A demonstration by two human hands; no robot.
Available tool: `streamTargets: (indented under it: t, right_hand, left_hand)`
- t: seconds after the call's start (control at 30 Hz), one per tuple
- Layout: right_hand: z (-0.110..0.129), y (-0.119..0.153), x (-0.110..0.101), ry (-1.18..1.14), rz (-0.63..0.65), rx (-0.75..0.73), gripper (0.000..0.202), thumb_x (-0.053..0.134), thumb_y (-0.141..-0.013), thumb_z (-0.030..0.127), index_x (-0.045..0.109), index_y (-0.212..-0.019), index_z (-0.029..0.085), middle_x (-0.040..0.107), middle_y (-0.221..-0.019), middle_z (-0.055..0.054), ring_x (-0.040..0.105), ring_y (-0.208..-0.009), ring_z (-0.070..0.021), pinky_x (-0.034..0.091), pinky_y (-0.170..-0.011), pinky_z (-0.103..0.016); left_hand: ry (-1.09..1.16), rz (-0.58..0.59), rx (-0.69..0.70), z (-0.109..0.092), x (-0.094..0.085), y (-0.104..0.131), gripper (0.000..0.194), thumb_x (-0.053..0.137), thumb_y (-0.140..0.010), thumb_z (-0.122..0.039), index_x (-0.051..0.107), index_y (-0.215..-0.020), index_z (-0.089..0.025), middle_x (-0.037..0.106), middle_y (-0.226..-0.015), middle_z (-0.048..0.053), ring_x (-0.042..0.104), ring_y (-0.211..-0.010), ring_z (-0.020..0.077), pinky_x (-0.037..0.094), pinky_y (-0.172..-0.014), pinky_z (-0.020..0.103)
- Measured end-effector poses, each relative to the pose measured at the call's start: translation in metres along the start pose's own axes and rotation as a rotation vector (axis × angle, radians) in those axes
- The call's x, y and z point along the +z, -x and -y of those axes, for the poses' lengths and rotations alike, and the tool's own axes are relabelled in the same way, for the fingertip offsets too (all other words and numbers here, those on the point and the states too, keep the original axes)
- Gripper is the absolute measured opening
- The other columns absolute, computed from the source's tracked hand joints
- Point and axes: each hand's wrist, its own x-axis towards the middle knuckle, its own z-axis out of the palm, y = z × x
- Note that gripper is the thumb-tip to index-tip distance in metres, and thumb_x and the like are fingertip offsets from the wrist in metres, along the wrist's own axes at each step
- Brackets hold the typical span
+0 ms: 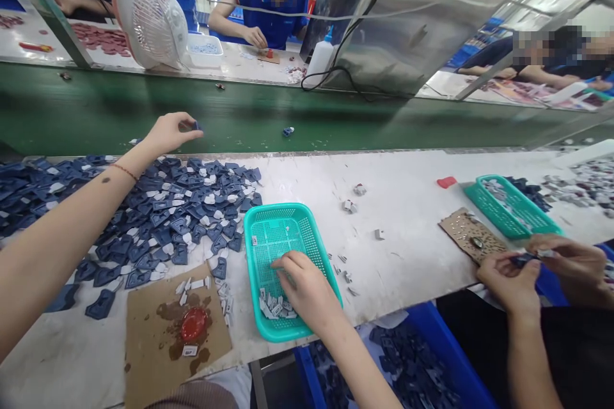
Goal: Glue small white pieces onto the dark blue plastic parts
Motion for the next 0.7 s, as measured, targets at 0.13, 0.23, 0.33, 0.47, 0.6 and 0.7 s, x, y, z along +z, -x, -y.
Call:
streamTargets:
  t: [0.13,0.23,0.33,0.47,0.6,0.7]
  right_hand:
    - [-0.001,-0.004,0.002,0.004,-0.022,0.059,0.015,0.052,-0.094,0.019,0.062,-0.104,0.019,0.066,-0.097,-0.009,0.065,-0.093,-0.0249,0.055,-0.078,-0.039]
    - [-0.001,-0.008,0.005,0.014,-0.001,0.052,0.015,0.05,-0.093,0.018,0.065,-0.093,0.019,0.067,-0.092,-0.009,0.067,-0.09,-0.0254,0.055,-0.076,-0.039]
    - [0.0,-0.01,0.005,0.007,-0.009,0.046,0.013,0.051,-0.091,0.018,0.064,-0.088,0.02,0.067,-0.091,-0.008,0.067,-0.087,-0.0256,0.055,-0.074,-0.039]
    - [0.016,-0.009,-0.001,-0.034,-0.062,0.051,0.011,0.052,-0.091,0.022,0.063,-0.091,0.019,0.068,-0.089,-0.009,0.067,-0.084,-0.0245,0.056,-0.071,-0.038]
    - [0.063,-0.006,-0.001,-0.187,-0.106,0.022,0.008,0.056,-0.092,0.024,0.063,-0.095,0.021,0.067,-0.089,-0.007,0.066,-0.084,-0.0212,0.054,-0.072,-0.033]
    - [0.103,-0.006,0.012,-0.259,-0.003,-0.071,0.007,0.056,-0.091,0.016,0.061,-0.094,0.02,0.067,-0.09,-0.006,0.065,-0.086,-0.0198,0.053,-0.075,-0.032]
  left_hand:
    - [0.669,-0.183,-0.108,-0.026,-0.021,0.044,0.026,0.068,-0.076,-0.032,0.06,-0.094,-0.015,0.07,-0.09,0.007,0.068,-0.077,0.0189,0.054,-0.068,0.028]
    - [0.994,-0.171,-0.188,-0.049,-0.035,0.089,0.022,0.072,-0.074,-0.028,0.062,-0.089,-0.015,0.061,-0.063,-0.002,0.058,-0.049,0.0103,0.048,-0.049,0.02]
    - [1.177,-0.053,-0.309,-0.066,-0.045,0.141,0.023,0.073,-0.073,-0.02,0.067,-0.095,-0.014,0.061,-0.062,-0.003,0.055,-0.044,0.0071,0.042,-0.04,0.015]
    - [1.436,0.202,-0.517,-0.072,-0.043,0.216,0.023,0.068,-0.081,-0.02,0.068,-0.104,-0.016,0.07,-0.072,0.002,0.066,-0.055,0.0097,0.052,-0.048,0.016]
    - [1.474,0.254,-0.669,-0.071,-0.029,0.288,0.033,0.066,-0.085,-0.028,0.063,-0.117,-0.019,0.076,-0.089,0.006,0.074,-0.084,0.0166,0.059,-0.067,0.02]
    - [1.418,0.207,-0.688,-0.069,-0.02,0.327,0.04,0.072,-0.081,-0.032,0.061,-0.117,-0.019,0.076,-0.098,0.006,0.073,-0.091,0.0186,0.059,-0.069,0.021]
